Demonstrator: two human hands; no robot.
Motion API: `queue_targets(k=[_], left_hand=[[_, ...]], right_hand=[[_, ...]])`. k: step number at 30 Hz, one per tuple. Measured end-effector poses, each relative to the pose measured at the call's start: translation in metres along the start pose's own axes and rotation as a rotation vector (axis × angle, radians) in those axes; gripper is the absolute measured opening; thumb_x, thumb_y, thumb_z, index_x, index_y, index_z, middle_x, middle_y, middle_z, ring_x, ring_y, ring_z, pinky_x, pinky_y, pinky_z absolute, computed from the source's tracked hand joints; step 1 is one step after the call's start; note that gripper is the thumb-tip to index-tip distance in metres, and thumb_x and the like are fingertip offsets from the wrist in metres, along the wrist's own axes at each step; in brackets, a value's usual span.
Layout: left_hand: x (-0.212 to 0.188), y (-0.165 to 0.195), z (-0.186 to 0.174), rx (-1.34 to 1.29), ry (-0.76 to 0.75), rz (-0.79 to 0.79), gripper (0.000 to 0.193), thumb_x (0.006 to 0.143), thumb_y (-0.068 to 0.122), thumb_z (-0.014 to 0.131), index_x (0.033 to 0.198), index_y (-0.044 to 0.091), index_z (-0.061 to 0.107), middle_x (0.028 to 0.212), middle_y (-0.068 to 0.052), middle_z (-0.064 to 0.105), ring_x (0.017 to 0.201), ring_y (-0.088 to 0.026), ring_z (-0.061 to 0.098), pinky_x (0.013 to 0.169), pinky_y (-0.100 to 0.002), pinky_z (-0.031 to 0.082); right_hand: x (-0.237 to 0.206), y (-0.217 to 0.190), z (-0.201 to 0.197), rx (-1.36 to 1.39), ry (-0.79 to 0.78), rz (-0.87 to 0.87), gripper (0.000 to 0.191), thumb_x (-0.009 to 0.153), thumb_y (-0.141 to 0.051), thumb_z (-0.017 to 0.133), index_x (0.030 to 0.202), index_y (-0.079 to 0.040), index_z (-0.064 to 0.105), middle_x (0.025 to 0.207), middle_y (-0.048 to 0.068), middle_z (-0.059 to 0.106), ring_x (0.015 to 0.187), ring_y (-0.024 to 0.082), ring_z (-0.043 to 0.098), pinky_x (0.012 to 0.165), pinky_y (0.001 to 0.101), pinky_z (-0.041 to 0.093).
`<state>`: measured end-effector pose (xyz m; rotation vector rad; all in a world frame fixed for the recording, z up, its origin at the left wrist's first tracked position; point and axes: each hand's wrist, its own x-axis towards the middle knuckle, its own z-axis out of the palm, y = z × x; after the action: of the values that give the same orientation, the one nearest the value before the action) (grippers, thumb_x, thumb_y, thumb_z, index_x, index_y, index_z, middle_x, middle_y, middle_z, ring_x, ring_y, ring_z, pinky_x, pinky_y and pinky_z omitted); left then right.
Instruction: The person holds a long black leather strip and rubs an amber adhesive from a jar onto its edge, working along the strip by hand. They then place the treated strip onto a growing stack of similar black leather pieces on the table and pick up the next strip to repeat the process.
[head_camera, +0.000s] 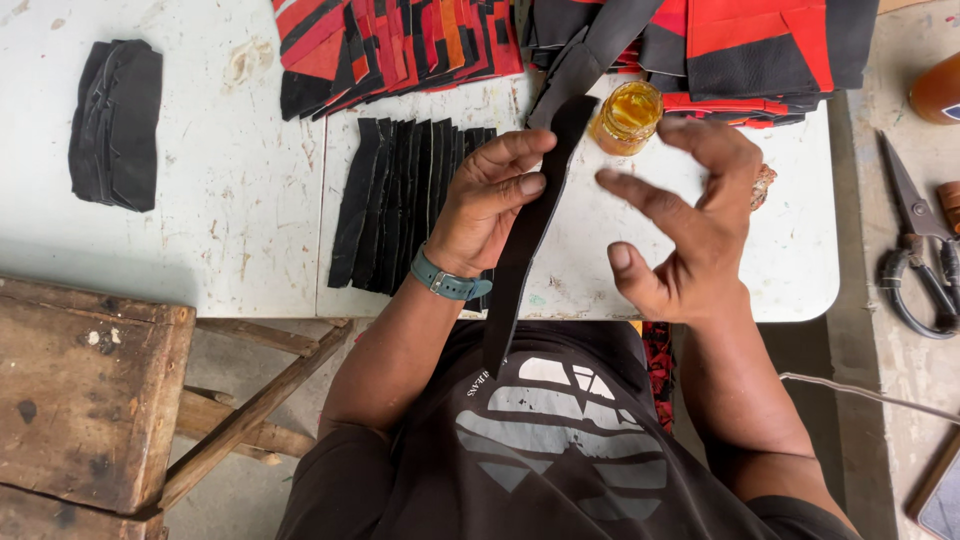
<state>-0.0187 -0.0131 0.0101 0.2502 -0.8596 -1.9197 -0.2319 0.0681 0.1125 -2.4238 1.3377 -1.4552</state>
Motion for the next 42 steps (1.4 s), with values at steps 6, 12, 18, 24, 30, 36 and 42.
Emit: queue_targets(k=[6, 12, 18, 24, 30, 36, 42], left_hand=[[0.0, 0.004, 0.009, -0.105, -0.034, -0.042, 0.058, 0.095, -0.006, 0.071, 0.15, -0.002, 0.05, 0.145, -0.01, 0.063, 0.131, -0.015, 0.06, 0.112, -0.027, 0.05], [0.005, 0.014, 0.025, -0.097, -0.046, -0.069, 0.066, 0.097, 0.0, 0.073, 0.157, 0.0, 0.045, 0.15, -0.013, 0.057, 0.13, -0.018, 0.058, 0.11, -0.031, 0.048], [0.003, 0.012, 0.02, -0.016, -0.005, -0.007, 0.062, 0.09, -0.002, 0.073, 0.147, -0.002, 0.049, 0.144, -0.01, 0.061, 0.135, -0.013, 0.06, 0.117, -0.027, 0.049], [0.01, -0.001, 0.008, -0.259, -0.085, -0.039, 0.045, 0.102, -0.005, 0.07, 0.145, -0.001, 0.055, 0.135, -0.015, 0.067, 0.122, -0.02, 0.066, 0.103, -0.029, 0.055], [0.003, -0.006, 0.001, -0.241, -0.094, -0.067, 0.045, 0.103, -0.005, 0.069, 0.146, -0.001, 0.055, 0.128, -0.014, 0.069, 0.114, -0.019, 0.068, 0.098, -0.028, 0.057], [0.008, -0.003, 0.0, -0.071, 0.074, 0.08, 0.037, 0.101, -0.012, 0.067, 0.136, -0.005, 0.058, 0.131, -0.012, 0.066, 0.113, -0.015, 0.064, 0.099, -0.025, 0.053], [-0.02, 0.01, -0.011, -0.028, 0.003, 0.061, 0.052, 0.085, -0.011, 0.072, 0.134, 0.002, 0.061, 0.137, -0.005, 0.064, 0.13, -0.005, 0.059, 0.109, -0.016, 0.05]], right_hand=[[0.009, 0.002, 0.008, 0.093, -0.101, -0.006, 0.057, 0.087, -0.042, 0.063, 0.13, -0.004, 0.071, 0.134, 0.028, 0.048, 0.128, 0.042, 0.043, 0.112, 0.056, 0.035], [-0.003, -0.005, 0.004, -0.046, -0.088, -0.046, 0.055, 0.089, -0.045, 0.066, 0.132, -0.011, 0.074, 0.139, 0.025, 0.05, 0.131, 0.04, 0.043, 0.115, 0.0524, 0.034], [-0.003, -0.003, 0.001, 0.0, -0.078, -0.139, 0.047, 0.088, -0.044, 0.067, 0.125, -0.017, 0.076, 0.135, 0.019, 0.051, 0.128, 0.035, 0.045, 0.113, 0.0514, 0.034], [-0.004, -0.007, 0.011, -0.147, -0.208, -0.1, 0.054, 0.089, -0.047, 0.066, 0.135, -0.02, 0.073, 0.147, 0.022, 0.044, 0.131, 0.04, 0.042, 0.11, 0.0555, 0.031], [-0.009, 0.009, 0.009, -0.287, -0.127, -0.05, 0.053, 0.098, -0.045, 0.073, 0.146, -0.021, 0.073, 0.153, 0.019, 0.045, 0.134, 0.04, 0.04, 0.108, 0.0508, 0.032], [0.005, 0.041, -0.016, -0.492, -0.299, 0.074, 0.04, 0.09, -0.039, 0.081, 0.126, -0.023, 0.075, 0.143, 0.006, 0.056, 0.132, 0.029, 0.045, 0.107, 0.0446, 0.033], [0.023, 0.117, 0.004, -0.574, -0.618, 0.143, 0.056, 0.065, -0.044, 0.089, 0.117, -0.023, 0.081, 0.137, 0.008, 0.059, 0.125, 0.034, 0.044, 0.098, 0.0473, 0.033]])
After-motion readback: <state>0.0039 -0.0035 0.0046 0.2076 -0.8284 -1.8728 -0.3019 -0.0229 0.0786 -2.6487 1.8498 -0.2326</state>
